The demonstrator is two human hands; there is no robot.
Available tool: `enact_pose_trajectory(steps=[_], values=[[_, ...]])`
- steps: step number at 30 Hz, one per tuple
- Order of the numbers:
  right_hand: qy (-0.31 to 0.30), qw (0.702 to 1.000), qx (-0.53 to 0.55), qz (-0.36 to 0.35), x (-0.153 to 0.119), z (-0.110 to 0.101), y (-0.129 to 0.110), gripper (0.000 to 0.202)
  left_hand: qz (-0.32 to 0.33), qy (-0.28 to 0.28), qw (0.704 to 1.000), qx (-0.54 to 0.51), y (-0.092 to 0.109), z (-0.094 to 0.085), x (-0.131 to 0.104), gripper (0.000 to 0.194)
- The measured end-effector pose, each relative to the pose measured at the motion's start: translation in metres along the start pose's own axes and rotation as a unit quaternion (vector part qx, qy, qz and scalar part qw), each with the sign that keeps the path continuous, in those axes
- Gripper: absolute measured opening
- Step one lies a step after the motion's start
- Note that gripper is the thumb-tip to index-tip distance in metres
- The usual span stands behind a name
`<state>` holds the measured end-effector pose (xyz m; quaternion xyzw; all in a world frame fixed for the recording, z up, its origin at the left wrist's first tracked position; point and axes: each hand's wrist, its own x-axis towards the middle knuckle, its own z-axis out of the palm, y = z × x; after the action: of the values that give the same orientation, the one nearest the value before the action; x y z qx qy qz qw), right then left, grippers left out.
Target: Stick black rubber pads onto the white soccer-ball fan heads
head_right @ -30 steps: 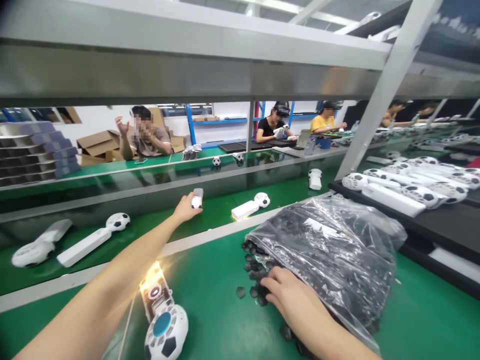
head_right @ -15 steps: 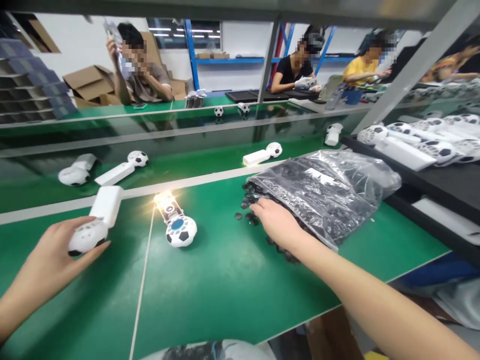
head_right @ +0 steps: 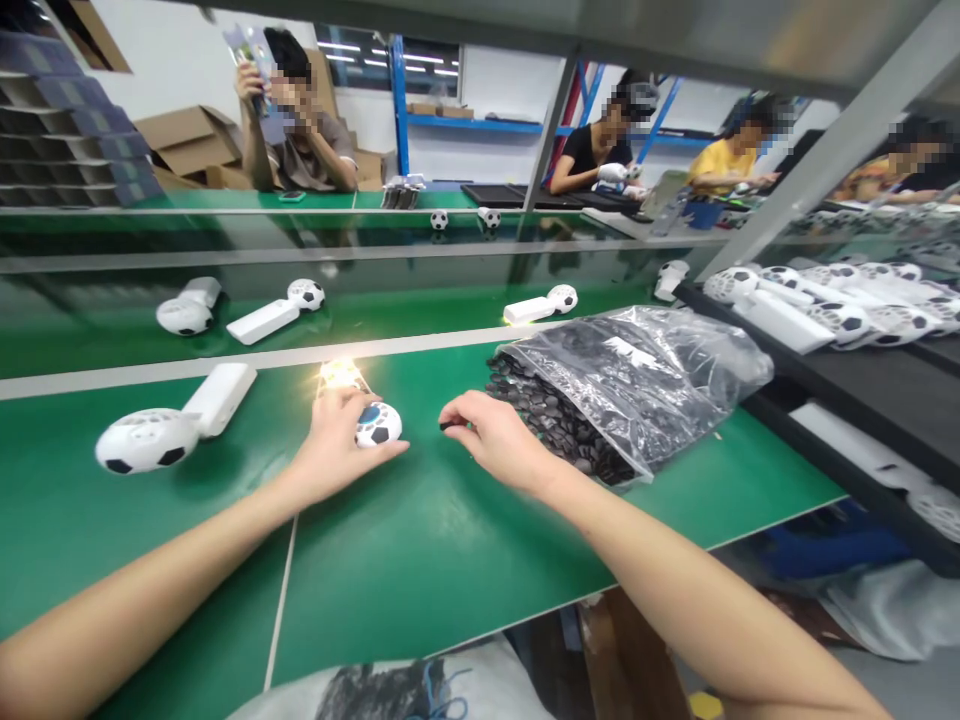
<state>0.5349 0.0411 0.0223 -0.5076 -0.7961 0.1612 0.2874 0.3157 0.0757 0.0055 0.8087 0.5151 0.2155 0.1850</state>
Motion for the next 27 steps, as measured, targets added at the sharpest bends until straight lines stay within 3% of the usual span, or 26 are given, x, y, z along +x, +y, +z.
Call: enact_pose_trajectory(steps=[4, 6, 9, 13, 17, 27], values=[[-0.014, 0.999, 0.026, -0.041, 0.004, 0.002, -0.01, 0.006, 0.084, -0.119, 0.986, -0.084, -0.02, -0.013, 0.013, 0.05], [-0.041, 0.995, 0.038, -0.08, 0.008, 0.007, -0.013, 0.008, 0.128, -0.192, 0.964, -0.134, -0.029, -0.025, 0.01, 0.052], [-0.077, 0.986, 0.068, -0.132, 0.018, 0.02, -0.017, 0.012, 0.147, -0.232, 0.947, -0.168, -0.037, -0.034, 0.003, 0.06], [-0.082, 0.979, 0.102, -0.155, 0.032, 0.038, -0.021, 0.007, 0.112, -0.237, 0.95, -0.168, -0.04, -0.03, -0.001, 0.067], [-0.085, 0.975, 0.156, -0.134, 0.041, 0.045, -0.023, 0.003, 0.096, -0.235, 0.947, -0.197, -0.039, -0.026, -0.002, 0.07], [-0.105, 0.967, 0.205, -0.105, 0.049, 0.046, -0.02, 0.001, 0.046, -0.117, 0.973, -0.195, -0.02, -0.016, -0.008, 0.047]])
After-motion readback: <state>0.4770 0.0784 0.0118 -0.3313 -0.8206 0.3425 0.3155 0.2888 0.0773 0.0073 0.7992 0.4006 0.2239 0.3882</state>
